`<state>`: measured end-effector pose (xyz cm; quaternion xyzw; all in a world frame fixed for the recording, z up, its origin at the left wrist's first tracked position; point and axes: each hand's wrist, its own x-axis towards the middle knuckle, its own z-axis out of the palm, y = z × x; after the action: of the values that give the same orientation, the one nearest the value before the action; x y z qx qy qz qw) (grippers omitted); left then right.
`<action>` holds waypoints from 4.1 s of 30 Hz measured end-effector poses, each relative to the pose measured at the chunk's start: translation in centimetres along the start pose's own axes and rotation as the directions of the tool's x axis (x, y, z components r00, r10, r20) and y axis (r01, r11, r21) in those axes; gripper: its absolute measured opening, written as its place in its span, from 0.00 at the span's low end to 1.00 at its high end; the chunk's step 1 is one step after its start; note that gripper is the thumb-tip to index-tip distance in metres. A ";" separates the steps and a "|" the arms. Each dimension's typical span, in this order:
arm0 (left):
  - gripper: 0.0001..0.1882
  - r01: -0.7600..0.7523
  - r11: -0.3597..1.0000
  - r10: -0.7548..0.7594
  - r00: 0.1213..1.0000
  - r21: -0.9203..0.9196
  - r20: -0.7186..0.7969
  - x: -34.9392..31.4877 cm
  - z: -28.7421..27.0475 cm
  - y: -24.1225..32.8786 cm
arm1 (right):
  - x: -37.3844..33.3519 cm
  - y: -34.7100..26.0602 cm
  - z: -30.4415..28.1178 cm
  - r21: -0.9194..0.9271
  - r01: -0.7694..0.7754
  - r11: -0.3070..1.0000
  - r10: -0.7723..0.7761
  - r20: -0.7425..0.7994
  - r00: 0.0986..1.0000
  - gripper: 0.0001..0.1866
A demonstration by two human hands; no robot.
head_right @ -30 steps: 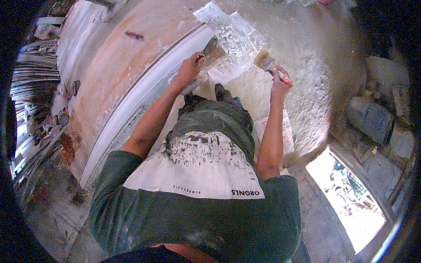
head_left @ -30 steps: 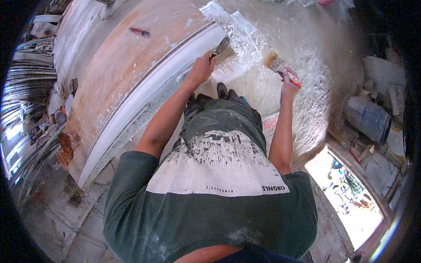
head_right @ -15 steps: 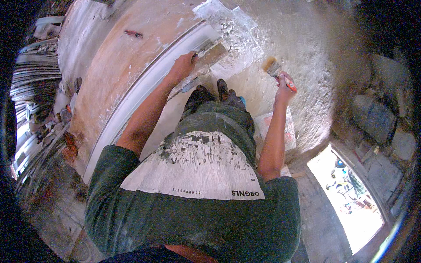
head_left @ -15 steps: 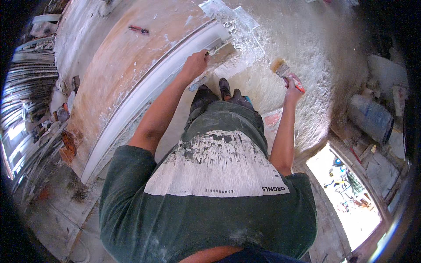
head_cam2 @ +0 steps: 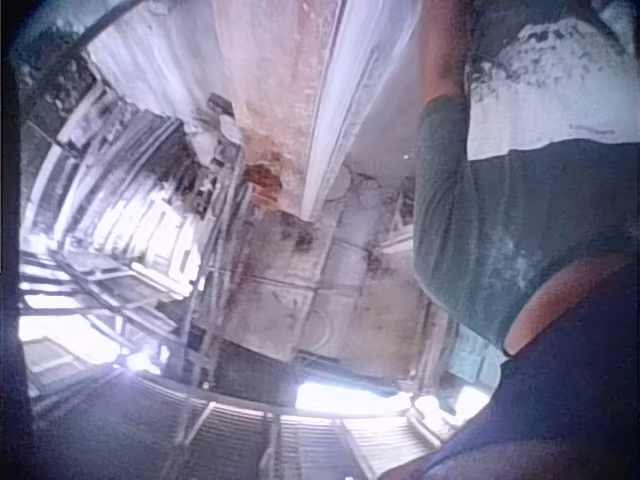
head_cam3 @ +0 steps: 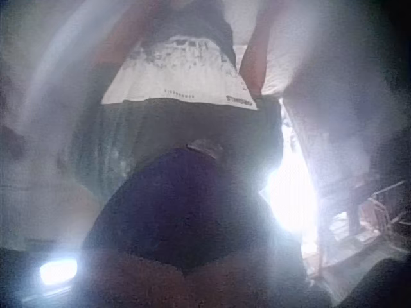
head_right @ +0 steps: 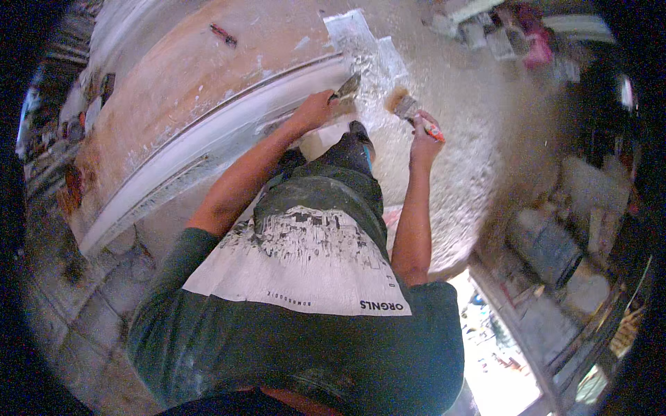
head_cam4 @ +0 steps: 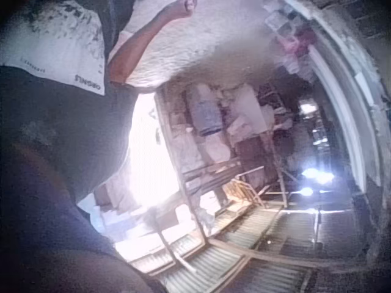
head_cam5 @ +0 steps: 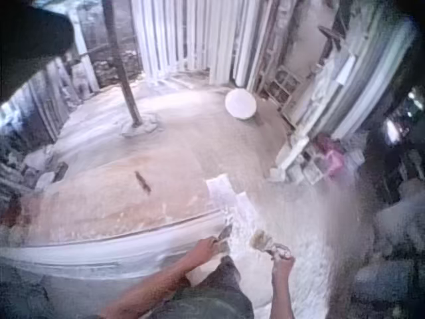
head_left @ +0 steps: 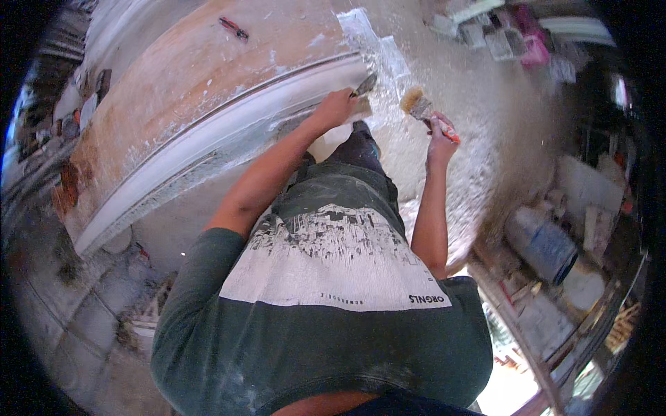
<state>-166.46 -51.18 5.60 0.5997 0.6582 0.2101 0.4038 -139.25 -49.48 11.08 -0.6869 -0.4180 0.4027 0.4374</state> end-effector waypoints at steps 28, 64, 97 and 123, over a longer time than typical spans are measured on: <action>0.20 -0.234 0.524 -0.759 0.308 -0.819 -0.573 -2.2 4.2 7.9 | 5.3 -7.8 17.2 -0.159 0.390 0.907 0.231 0.962 -0.147 0.32; 0.12 -0.659 0.188 -0.964 0.017 -0.728 -0.264 -18.0 12.8 3.8 | 12.5 -5.4 15.0 0.292 0.813 0.503 0.069 0.925 -0.374 0.17; 0.14 -0.726 0.157 -0.987 -0.098 -0.670 -0.125 -21.6 16.5 4.5 | 5.9 -6.4 20.1 0.637 0.756 -0.151 0.122 0.771 -0.626 0.25; 0.14 -0.687 0.142 -0.981 0.000 -0.713 -0.196 -21.8 12.5 1.1 | -11.7 -1.0 28.0 0.326 0.802 0.501 -0.202 0.945 -0.258 0.23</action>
<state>-157.03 -74.52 5.22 -0.3275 0.4961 0.7965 0.1109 -168.98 -52.64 5.98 -0.0377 -0.9205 0.3888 -0.0055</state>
